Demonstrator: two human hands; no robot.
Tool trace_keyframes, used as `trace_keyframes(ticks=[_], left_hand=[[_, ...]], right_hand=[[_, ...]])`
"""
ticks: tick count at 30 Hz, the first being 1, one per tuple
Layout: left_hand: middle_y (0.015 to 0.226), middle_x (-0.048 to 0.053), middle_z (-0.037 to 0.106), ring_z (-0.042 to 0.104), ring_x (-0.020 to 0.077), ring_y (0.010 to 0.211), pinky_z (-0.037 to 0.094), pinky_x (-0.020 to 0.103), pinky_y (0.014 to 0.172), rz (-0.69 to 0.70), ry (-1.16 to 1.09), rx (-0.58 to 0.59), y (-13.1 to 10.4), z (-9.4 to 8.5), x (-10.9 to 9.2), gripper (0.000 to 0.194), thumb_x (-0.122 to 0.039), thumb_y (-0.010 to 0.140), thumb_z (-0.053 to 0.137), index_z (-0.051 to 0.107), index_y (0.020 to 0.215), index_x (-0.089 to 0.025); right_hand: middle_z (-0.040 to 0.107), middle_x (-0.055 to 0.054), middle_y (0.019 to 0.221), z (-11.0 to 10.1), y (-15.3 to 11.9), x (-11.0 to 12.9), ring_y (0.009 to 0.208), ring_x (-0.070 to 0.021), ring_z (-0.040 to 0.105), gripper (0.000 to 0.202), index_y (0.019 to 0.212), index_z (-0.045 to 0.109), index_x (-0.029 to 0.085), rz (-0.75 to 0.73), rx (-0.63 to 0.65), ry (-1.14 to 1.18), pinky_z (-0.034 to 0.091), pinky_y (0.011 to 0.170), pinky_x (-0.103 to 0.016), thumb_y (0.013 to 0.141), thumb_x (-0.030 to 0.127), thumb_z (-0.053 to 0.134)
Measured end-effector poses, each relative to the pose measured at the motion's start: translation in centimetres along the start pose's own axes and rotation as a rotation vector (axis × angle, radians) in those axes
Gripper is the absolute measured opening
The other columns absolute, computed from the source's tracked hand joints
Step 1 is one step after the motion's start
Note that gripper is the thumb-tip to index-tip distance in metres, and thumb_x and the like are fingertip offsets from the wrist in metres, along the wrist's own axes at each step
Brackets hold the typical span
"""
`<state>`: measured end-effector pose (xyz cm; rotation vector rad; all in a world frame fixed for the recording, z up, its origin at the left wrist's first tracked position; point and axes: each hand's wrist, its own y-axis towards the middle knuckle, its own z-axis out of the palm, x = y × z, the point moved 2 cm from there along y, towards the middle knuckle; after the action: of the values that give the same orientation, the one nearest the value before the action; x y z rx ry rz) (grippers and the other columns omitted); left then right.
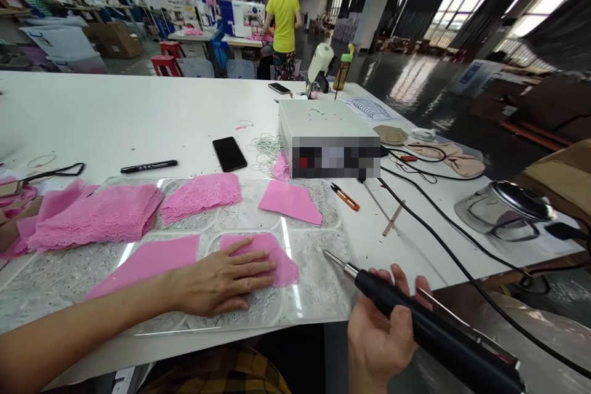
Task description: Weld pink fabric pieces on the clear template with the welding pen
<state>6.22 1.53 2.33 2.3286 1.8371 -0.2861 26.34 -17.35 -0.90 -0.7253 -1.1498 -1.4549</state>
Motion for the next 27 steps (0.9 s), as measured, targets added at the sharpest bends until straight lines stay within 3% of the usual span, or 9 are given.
trace_keyframes(ticks=[3, 7, 14, 27], left_hand=[[0.149, 0.007, 0.044, 0.031, 0.0236, 0.144, 0.009, 0.046, 0.123, 0.000, -0.023, -0.028, 0.0, 0.1, -0.1, 0.051, -0.041, 0.101, 0.044, 0.039, 0.147, -0.021], [0.150, 0.008, 0.042, 0.029, 0.0235, 0.145, 0.008, 0.048, 0.123, -0.003, -0.067, -0.023, 0.0, 0.3, -0.1, 0.049, -0.040, 0.101, 0.042, 0.039, 0.147, -0.020], [0.152, 0.007, 0.038, 0.026, 0.0237, 0.146, 0.001, 0.048, 0.123, -0.018, -0.078, 0.042, 0.3, 0.2, -0.2, 0.049, -0.041, 0.102, 0.041, 0.043, 0.144, -0.017], [0.149, 0.009, 0.044, 0.030, 0.0258, 0.144, 0.002, 0.048, 0.123, 0.022, -0.047, -0.043, 0.2, 0.4, -0.2, 0.048, -0.041, 0.100, 0.045, 0.048, 0.140, -0.014]], right_hand=[[0.050, -0.005, 0.093, 0.8, 1.6, 1.0, 0.074, -0.0198, 0.051, 0.029, 0.105, 0.057, 0.027, -0.036, -0.027, -0.004, 0.048, 0.067, -0.041, 0.082, 0.034, 0.041], [0.036, -0.001, 0.076, 1.7, 2.7, 2.9, 0.058, -0.0144, 0.034, 0.016, 0.075, 0.046, 0.024, -0.026, 0.019, 0.014, 0.033, 0.051, -0.031, 0.075, 0.038, 0.040], [0.036, 0.001, 0.072, 2.9, 1.3, 4.2, 0.054, -0.0130, 0.034, 0.011, 0.075, 0.046, 0.024, 0.044, 0.238, 0.065, 0.032, 0.047, -0.028, 0.075, 0.033, 0.040], [0.040, 0.000, 0.070, 3.5, 0.7, 3.7, 0.054, -0.0134, 0.042, 0.011, 0.076, 0.050, 0.023, 0.017, 0.372, 0.087, 0.037, 0.046, -0.029, 0.076, 0.028, 0.040]])
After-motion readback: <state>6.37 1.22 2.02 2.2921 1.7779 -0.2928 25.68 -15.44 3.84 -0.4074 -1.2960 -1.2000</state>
